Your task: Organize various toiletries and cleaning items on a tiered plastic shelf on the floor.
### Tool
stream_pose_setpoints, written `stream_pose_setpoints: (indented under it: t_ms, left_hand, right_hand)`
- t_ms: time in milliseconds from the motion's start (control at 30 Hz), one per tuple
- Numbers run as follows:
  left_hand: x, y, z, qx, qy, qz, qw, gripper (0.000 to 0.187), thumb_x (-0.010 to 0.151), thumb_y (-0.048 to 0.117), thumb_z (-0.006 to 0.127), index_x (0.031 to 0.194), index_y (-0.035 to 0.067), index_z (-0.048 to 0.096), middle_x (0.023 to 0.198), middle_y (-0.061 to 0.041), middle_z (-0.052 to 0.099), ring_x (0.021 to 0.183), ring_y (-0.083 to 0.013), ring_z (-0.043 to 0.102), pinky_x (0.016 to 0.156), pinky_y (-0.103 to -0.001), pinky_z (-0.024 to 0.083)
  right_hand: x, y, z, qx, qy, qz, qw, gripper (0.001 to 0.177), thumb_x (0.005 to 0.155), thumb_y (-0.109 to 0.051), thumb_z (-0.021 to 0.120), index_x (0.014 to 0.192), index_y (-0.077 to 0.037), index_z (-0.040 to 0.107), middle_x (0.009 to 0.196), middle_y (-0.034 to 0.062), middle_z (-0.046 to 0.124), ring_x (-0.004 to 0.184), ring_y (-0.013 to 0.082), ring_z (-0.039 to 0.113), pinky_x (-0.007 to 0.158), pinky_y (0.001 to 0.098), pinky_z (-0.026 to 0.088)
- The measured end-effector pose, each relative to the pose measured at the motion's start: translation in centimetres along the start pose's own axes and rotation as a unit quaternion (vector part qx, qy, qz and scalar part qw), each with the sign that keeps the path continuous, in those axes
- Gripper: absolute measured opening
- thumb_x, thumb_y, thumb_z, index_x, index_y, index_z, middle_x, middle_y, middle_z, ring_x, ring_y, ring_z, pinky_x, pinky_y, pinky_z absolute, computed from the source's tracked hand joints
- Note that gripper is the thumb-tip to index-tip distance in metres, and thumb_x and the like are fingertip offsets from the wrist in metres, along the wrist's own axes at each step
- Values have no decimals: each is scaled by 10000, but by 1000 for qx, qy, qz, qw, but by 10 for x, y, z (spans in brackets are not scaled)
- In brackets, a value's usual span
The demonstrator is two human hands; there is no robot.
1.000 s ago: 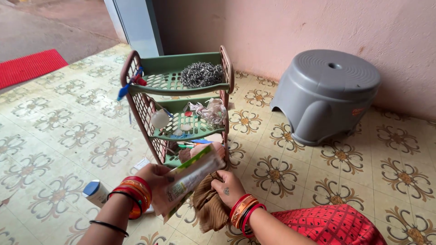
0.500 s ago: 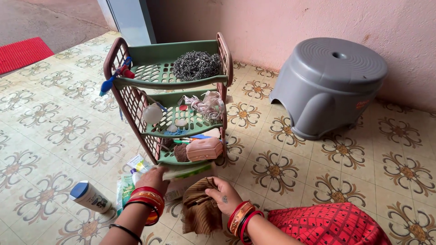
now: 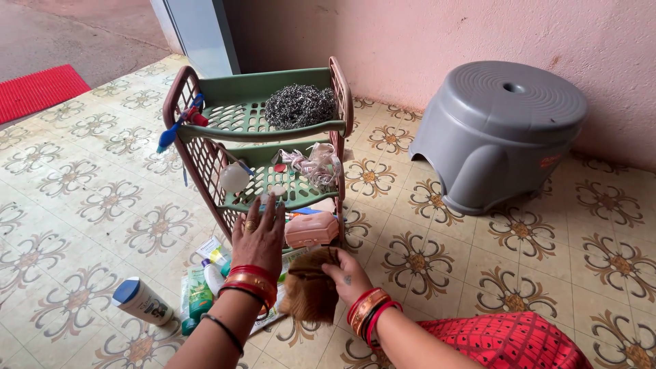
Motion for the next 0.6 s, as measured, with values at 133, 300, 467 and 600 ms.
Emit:
stream_pose_setpoints:
  t_ms: [133, 300, 467, 600]
  left_hand:
    - [11, -21, 49, -79, -41, -31, 996, 624, 797, 88, 614, 1411, 152, 523, 1500, -97, 489, 1414, -405, 374, 1046, -544, 433]
    - [40, -27, 58, -213, -81, -50, 972, 164, 850, 51, 633, 1005, 83, 673, 1130, -136, 692, 1141, -379, 640, 1009, -447, 533]
    - [50, -34, 72, -208, -107, -13, 972, 144, 815, 16, 630, 949, 60, 663, 1067, -136, 698, 1116, -345, 652, 917, -449, 563]
    - [51, -38, 76, -225, -69, 23, 972, 133, 840, 2, 616, 945, 63, 670, 1075, -118, 714, 1176, -328, 636, 936, -447, 557]
  right_hand:
    - [18, -6, 1, 0, -2, -14, 1000, 322, 927, -25, 579, 1239, 15, 647, 1165, 54, 732, 1058, 143, 659, 996, 307, 494]
    - [29, -17, 8, 68, 20, 29, 997, 339, 925, -18, 585, 1261, -12, 629, 1157, 56, 715, 1044, 151, 660, 980, 310, 509]
    - [46, -23, 6, 77, 21, 2, 997, 309, 943, -19, 585, 1248, -1, 629, 1147, 64, 710, 1051, 144, 651, 983, 301, 497]
    - [62, -19, 3, 51, 2, -34, 998, 307, 940, -2, 583, 1242, 16, 631, 1159, 62, 709, 1068, 147, 644, 1003, 302, 487]
Point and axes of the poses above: each hand's wrist, its own x-axis towards the middle knuckle, its own z-axis out of the palm, y = z × x, the point moved 9 cm from there along x, towards the middle knuckle
